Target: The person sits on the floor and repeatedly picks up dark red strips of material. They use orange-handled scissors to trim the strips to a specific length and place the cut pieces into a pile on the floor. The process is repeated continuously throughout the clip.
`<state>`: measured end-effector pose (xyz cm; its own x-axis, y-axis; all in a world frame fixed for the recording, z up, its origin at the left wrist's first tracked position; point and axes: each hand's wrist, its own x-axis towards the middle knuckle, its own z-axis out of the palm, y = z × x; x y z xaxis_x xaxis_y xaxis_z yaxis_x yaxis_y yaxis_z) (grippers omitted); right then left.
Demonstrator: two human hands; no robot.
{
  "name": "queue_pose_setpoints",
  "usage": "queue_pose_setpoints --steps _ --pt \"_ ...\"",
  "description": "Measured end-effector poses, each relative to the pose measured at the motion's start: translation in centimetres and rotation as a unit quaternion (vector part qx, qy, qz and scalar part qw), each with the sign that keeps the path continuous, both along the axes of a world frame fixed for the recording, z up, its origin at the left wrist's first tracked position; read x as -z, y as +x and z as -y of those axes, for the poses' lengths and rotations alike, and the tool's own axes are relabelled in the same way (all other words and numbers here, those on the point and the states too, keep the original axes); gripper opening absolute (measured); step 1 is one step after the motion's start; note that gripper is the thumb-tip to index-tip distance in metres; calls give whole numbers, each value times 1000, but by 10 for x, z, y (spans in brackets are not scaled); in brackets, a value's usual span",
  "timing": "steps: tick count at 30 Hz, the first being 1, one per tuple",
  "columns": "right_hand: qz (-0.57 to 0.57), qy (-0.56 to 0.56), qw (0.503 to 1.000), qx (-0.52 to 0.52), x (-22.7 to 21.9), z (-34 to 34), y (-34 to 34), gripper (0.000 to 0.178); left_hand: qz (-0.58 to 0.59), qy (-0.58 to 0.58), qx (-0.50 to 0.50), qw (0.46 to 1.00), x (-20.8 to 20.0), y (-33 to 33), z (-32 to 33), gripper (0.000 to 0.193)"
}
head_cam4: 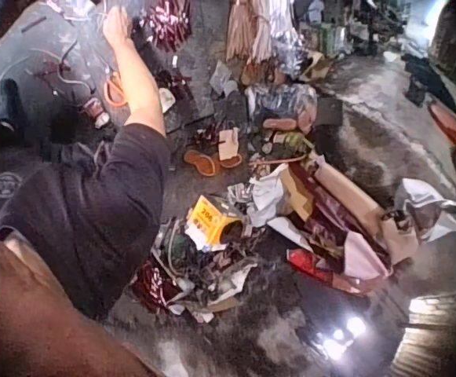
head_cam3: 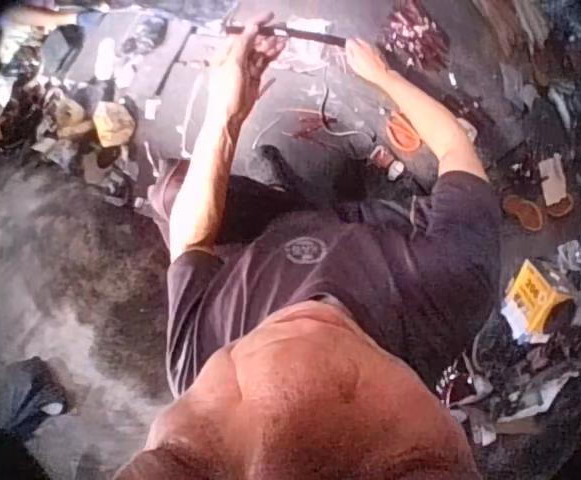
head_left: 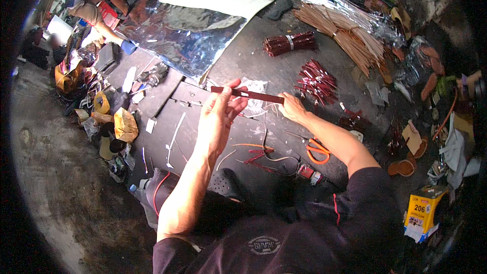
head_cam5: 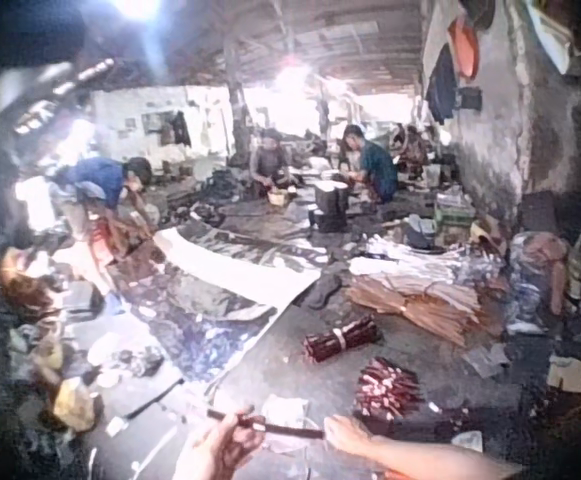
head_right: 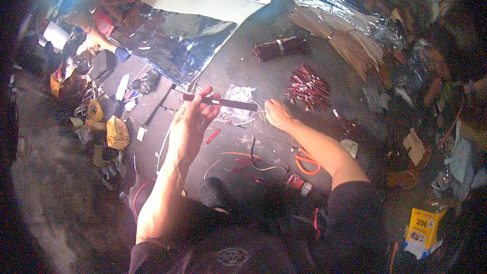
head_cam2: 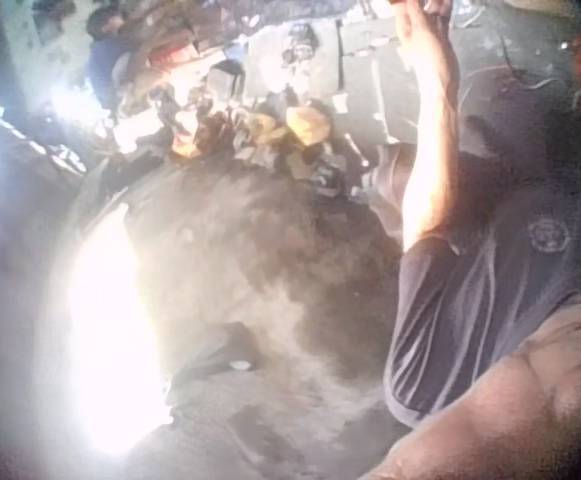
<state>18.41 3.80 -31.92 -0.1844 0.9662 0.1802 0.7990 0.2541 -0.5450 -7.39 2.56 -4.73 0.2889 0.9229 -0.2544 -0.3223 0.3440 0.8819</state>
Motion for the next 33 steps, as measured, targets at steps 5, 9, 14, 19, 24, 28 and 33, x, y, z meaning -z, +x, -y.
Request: queue_pose_setpoints --steps 5,9,14,19,24,28,33 --pt "-90 -163 977 109 -75 -5 11 21 45 3 3 999 -3 -5 2 44" --pt "-231 -206 946 96 -134 -1 39 22 30 9 -8 999 -7 -7 8 44" --pt "-409 -253 873 79 -246 25 42 25 -84 68 -1 994 -1 1 18 34" --pt "-461 -155 874 -1 -288 53 21 24 -141 121 35 982 -1 21 33 24" --pt "-458 -153 869 -108 -302 73 16 40 -173 152 50 972 -16 38 40 30" --pt "-428 -180 874 -145 -302 80 16 35 -165 156 55 972 -18 42 42 32" --pt "-406 -221 874 -151 -295 83 13 26 -207 184 69 958 -19 43 41 27"
